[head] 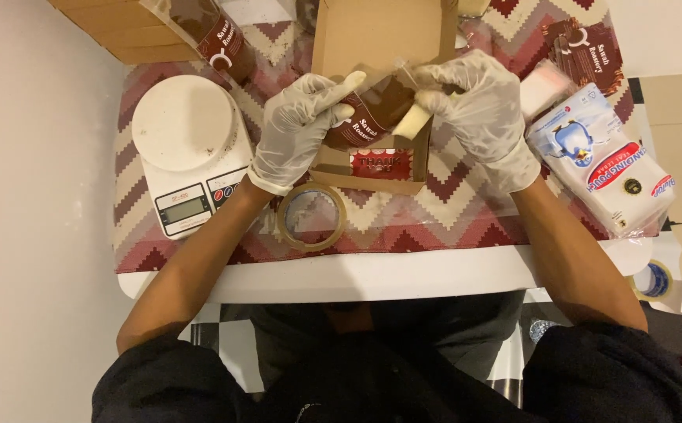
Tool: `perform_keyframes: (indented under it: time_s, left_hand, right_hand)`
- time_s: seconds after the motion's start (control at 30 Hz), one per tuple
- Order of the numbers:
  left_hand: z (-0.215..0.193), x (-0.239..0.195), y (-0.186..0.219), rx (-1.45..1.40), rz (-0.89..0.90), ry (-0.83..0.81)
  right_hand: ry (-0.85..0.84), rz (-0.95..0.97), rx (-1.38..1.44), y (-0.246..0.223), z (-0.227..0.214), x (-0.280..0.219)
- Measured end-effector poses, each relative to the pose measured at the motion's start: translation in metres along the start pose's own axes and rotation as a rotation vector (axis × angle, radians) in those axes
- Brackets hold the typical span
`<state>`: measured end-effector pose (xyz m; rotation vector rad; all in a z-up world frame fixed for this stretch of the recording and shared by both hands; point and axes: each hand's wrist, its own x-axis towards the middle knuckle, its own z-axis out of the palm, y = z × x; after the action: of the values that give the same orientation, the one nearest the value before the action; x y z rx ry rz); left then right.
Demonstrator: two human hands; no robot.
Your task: The person seals a small transparent pouch containing a brown item using clear tape, then places the pouch into a small cardboard box and closes the box flaps. The workspace includes a digital scale, scissors, and other packaging materials on a patterned tablecloth.
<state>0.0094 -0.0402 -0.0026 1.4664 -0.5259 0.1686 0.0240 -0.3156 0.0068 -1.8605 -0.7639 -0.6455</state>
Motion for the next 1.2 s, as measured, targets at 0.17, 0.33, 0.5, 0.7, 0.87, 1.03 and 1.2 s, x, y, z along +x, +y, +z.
perform_keyframes:
  time_s: [0.17,0.33,0.5,0.7,0.87,1.03,1.2]
  left_hand:
    - [0.003,0.001,0.014,-0.663,-0.173,0.144]
    - [-0.002,-0.008,0.016,0.632,0.181,0.183]
    - [0.006,-0.005,0.014,0.199,0.291,0.174]
    - [0.009,-0.012,0.009,0.021,0.162,0.249]
    - [0.009,-0.013,-0.004,-0.041,0.23,0.212]
    - [0.008,-0.017,0.02,0.445,0.141,0.286]
    - [0.003,-0.014,0.022,0.52,0.15,0.252]
  right_hand:
    - [0.027,0.282,-0.023,-0.013,0.005,0.003]
    - [0.125,0.354,-0.025,-0.031,0.025,0.003]
    - [0.164,0.436,0.047,-0.031,0.039,0.0]
    - [0.099,0.342,-0.174,-0.026,0.036,-0.001]
    - [0.125,0.45,0.112,-0.034,0.046,0.004]
    - [0.108,0.414,0.071,-0.017,0.046,0.001]
    - [-0.19,0.494,0.194,-0.019,0.032,0.005]
